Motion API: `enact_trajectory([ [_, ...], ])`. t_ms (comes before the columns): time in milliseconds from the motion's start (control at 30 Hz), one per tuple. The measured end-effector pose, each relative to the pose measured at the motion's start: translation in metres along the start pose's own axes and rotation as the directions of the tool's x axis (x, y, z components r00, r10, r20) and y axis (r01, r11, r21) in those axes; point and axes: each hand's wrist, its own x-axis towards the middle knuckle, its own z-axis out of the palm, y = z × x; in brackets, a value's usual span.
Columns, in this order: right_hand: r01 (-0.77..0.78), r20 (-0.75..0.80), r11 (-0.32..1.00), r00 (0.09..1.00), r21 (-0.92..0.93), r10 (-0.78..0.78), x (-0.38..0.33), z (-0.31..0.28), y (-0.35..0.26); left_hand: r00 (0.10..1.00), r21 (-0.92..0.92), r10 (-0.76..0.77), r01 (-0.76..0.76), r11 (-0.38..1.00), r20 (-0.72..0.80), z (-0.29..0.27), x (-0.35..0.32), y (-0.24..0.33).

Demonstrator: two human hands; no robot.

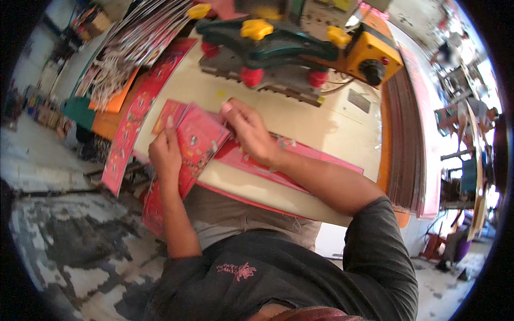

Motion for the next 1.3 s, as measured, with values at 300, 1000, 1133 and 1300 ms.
enact_trajectory([
  [300, -0.029, 0.067, 0.993, 0.998, 0.111, 0.021, -0.003, 0.009, -0.016, 0.999, 0.004, -0.041, 0.041, 0.999, -0.001, -0.001, -0.002, -0.003],
  [1000, -0.059, 0.070, 0.995, 0.996, 0.082, 0.053, -0.002, 0.006, -0.016, 0.999, -0.012, -0.033, 0.033, 0.999, -0.009, 0.000, 0.000, -0.002],
  [1133, -0.051, 0.077, 0.997, 0.996, 0.055, 0.046, 0.000, 0.003, -0.011, 0.999, -0.017, -0.026, 0.026, 1.000, -0.022, 0.002, 0.000, -0.002],
  [1300, -0.056, 0.088, 0.998, 0.995, 0.018, 0.054, 0.001, -0.001, -0.006, 0.995, 0.007, -0.077, 0.077, 0.997, 0.061, -0.002, 0.000, -0.002],
])
